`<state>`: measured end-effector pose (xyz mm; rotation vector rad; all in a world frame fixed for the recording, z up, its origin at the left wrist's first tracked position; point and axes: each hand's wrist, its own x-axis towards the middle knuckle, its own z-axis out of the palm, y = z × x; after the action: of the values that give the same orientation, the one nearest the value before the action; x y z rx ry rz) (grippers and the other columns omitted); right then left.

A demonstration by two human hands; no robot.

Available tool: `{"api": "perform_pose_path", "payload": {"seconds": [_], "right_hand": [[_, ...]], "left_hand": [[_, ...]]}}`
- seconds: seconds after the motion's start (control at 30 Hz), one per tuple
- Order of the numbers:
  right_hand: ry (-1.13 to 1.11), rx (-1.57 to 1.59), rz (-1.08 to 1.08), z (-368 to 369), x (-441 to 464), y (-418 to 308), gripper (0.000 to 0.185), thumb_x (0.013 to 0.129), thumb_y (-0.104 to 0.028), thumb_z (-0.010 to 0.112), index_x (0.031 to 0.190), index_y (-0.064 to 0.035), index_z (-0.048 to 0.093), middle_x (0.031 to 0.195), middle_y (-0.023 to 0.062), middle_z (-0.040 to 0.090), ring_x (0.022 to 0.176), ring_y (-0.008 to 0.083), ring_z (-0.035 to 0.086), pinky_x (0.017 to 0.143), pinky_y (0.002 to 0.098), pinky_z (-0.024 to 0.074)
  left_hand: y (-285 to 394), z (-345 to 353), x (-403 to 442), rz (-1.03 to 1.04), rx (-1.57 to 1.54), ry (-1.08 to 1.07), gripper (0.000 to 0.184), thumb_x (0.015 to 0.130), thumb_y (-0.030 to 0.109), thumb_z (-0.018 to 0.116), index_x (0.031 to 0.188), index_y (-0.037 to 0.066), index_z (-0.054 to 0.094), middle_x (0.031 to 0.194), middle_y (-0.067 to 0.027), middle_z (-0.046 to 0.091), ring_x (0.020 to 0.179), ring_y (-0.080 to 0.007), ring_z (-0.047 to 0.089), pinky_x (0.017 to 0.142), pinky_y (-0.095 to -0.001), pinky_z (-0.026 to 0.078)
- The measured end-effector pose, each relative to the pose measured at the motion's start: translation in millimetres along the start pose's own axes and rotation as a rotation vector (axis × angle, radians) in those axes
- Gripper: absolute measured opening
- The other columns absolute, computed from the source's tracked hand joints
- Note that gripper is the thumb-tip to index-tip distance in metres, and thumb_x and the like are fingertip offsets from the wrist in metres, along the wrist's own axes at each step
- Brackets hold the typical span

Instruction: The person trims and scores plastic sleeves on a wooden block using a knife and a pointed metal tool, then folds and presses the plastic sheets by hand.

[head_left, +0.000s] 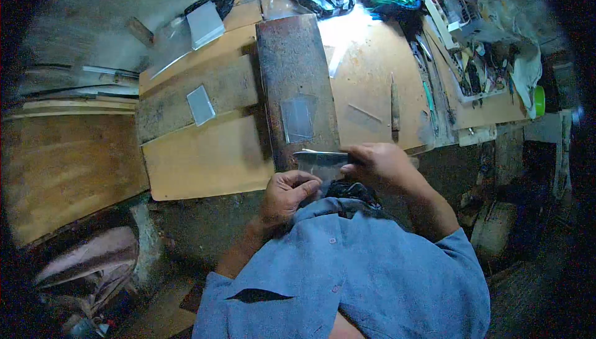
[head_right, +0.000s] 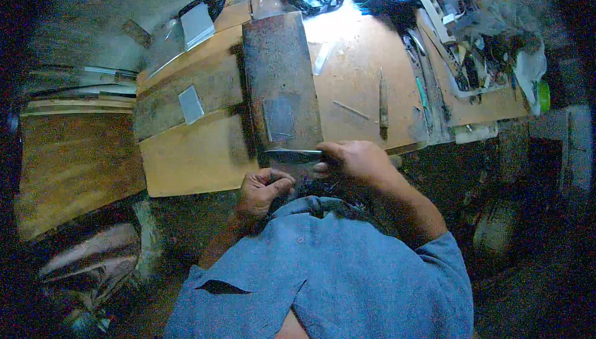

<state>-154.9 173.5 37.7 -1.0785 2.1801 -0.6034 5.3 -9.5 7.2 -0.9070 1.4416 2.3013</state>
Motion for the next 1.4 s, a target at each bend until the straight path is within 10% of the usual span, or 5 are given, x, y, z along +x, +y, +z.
{"api": "perform_pose_path", "payload": {"seconds": [0.17,0.4,0.53,0.83,1.4], "right_hand": [[0.376,0.245,0.197,0,12,19,0.034,0.086,-0.032,0.062,0.108,-0.0064,0.059,0.084,0.0162,0.065,0.077,0.0293,0.064,0.066,0.0366,0.0490],[0.003,1.078,0.218,47,46,8,0.032,0.077,-0.010,0.072,0.104,-0.0016,0.059,0.087,0.0032,0.062,0.075,0.0103,0.057,0.064,0.0227,0.0473],[0.216,0.909,0.184,60,86,2,0.032,0.076,-0.009,0.072,0.103,-0.0014,0.057,0.075,0.0006,0.058,0.061,0.0048,0.050,0.051,0.0200,0.0389],[0.648,0.396,0.042,61,138,47,0.029,0.078,-0.015,0.066,0.103,-0.0015,0.057,0.081,0.0223,0.061,0.076,0.0365,0.060,0.067,0.0403,0.0474],[0.617,-0.069,0.407,81,65,160,0.034,0.068,-0.013,0.067,0.095,0.0000,0.053,0.091,0.0215,0.055,0.091,0.0401,0.053,0.077,0.0474,0.0458]], "left_hand": [[-1,-18,0,0.138,0.140,-0.094,0.012,0.085,0.008,0.064,0.090,-0.003,0.066,0.078,-0.0055,0.066,0.067,-0.0100,0.058,0.064,-0.0241,0.048],[-26,-13,34,0.198,-0.046,0.048,0.011,0.086,0.008,0.063,0.091,-0.002,0.064,0.081,-0.0051,0.066,0.068,-0.0108,0.059,0.065,-0.0253,0.049],[-25,-14,40,0.247,-0.070,0.099,0.021,0.087,0.010,0.062,0.104,-0.002,0.059,0.088,-0.0048,0.066,0.071,-0.0106,0.060,0.065,-0.0251,0.049],[-50,-42,35,0.167,0.142,0.338,0.064,0.085,0.024,0.066,0.134,-0.001,0.033,0.091,-0.0075,0.067,0.073,-0.0126,0.064,0.056,-0.0228,0.046],[-51,-30,38,0.163,0.096,0.152,0.050,0.088,0.026,0.062,0.129,0.005,0.043,0.099,-0.0051,0.065,0.075,-0.0110,0.064,0.058,-0.0210,0.043]]}}
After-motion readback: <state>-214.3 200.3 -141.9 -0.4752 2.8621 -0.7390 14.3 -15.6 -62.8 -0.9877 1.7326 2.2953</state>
